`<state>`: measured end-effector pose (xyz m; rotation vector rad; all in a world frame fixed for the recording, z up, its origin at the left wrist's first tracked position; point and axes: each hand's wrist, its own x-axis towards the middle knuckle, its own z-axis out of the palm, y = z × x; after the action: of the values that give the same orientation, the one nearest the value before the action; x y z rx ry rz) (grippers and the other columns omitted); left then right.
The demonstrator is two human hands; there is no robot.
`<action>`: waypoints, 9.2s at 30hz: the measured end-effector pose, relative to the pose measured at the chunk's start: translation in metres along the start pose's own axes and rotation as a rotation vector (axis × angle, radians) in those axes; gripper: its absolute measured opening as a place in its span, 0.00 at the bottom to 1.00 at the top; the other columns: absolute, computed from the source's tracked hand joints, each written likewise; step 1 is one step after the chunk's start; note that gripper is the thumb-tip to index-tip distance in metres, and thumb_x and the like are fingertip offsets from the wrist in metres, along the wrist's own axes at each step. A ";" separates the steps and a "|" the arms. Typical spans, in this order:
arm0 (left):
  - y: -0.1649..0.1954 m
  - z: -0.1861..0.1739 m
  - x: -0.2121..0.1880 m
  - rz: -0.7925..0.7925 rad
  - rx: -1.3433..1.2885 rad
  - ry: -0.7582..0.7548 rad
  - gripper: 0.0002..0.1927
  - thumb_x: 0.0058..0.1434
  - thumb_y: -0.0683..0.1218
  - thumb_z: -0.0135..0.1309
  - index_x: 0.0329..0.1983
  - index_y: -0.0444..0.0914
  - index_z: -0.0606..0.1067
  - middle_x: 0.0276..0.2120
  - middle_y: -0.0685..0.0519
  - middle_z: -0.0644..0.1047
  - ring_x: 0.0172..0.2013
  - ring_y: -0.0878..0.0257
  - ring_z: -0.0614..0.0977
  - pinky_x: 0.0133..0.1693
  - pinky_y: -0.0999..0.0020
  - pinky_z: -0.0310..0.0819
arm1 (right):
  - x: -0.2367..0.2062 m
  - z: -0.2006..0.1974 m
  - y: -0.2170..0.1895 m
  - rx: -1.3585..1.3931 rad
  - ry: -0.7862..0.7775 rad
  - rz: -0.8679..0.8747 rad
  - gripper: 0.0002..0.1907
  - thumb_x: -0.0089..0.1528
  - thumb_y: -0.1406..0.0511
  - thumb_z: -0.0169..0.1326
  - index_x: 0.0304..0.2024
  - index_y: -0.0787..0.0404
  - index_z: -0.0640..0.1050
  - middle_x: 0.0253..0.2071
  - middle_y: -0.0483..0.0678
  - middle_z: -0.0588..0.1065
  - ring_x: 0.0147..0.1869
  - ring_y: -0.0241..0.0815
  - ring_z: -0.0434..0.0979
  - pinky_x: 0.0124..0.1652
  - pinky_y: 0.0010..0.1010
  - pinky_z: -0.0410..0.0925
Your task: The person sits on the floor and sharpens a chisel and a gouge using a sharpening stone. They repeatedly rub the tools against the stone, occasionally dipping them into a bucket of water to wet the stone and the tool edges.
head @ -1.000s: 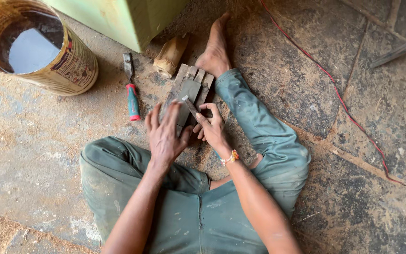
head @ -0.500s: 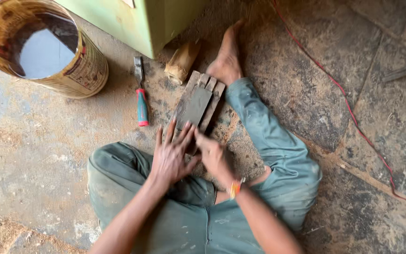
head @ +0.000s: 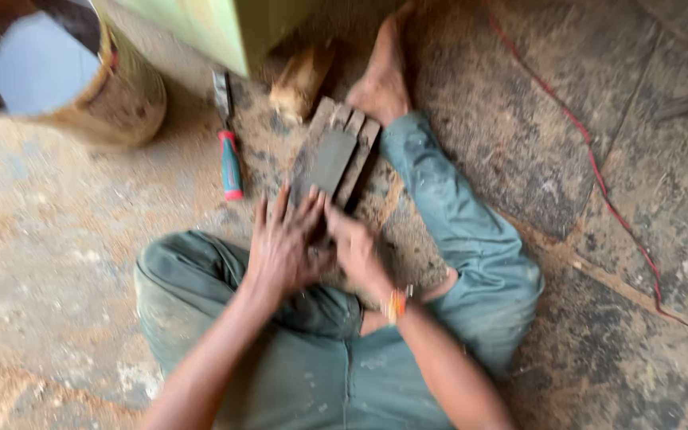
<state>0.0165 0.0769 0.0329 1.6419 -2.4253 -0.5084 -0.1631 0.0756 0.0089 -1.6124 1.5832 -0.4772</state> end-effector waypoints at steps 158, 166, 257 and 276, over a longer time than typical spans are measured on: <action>0.009 -0.013 0.092 -0.116 -0.046 -0.035 0.40 0.59 0.61 0.54 0.74 0.47 0.61 0.73 0.52 0.63 0.31 0.48 0.85 0.28 0.57 0.78 | 0.068 -0.049 0.005 -0.098 0.227 -0.445 0.16 0.68 0.69 0.57 0.59 0.63 0.78 0.53 0.58 0.80 0.53 0.49 0.85 0.49 0.34 0.78; 0.014 -0.010 0.019 -0.081 -0.005 0.148 0.48 0.49 0.64 0.56 0.74 0.48 0.62 0.72 0.56 0.63 0.35 0.46 0.86 0.29 0.58 0.80 | 0.004 -0.020 -0.016 -0.075 0.149 -0.265 0.20 0.67 0.69 0.52 0.62 0.61 0.77 0.49 0.60 0.79 0.48 0.52 0.85 0.43 0.34 0.77; -0.020 -0.019 0.013 -0.307 -2.150 -0.286 0.08 0.65 0.44 0.56 0.37 0.33 0.77 0.30 0.50 0.80 0.31 0.62 0.82 0.39 0.67 0.78 | -0.058 -0.024 -0.013 0.562 0.116 -0.126 0.18 0.65 0.68 0.60 0.56 0.68 0.79 0.32 0.46 0.80 0.31 0.29 0.78 0.32 0.22 0.72; -0.015 -0.019 0.007 -0.188 -2.174 -0.323 0.08 0.66 0.42 0.55 0.41 0.31 0.75 0.34 0.52 0.76 0.35 0.64 0.79 0.44 0.68 0.76 | -0.059 -0.026 -0.012 0.581 0.073 -0.164 0.18 0.65 0.68 0.60 0.56 0.70 0.78 0.35 0.48 0.81 0.33 0.30 0.79 0.34 0.23 0.74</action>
<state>0.0329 0.0616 0.0448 0.5396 -0.4695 -2.1987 -0.1834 0.1228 0.0495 -1.2829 1.2101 -0.9917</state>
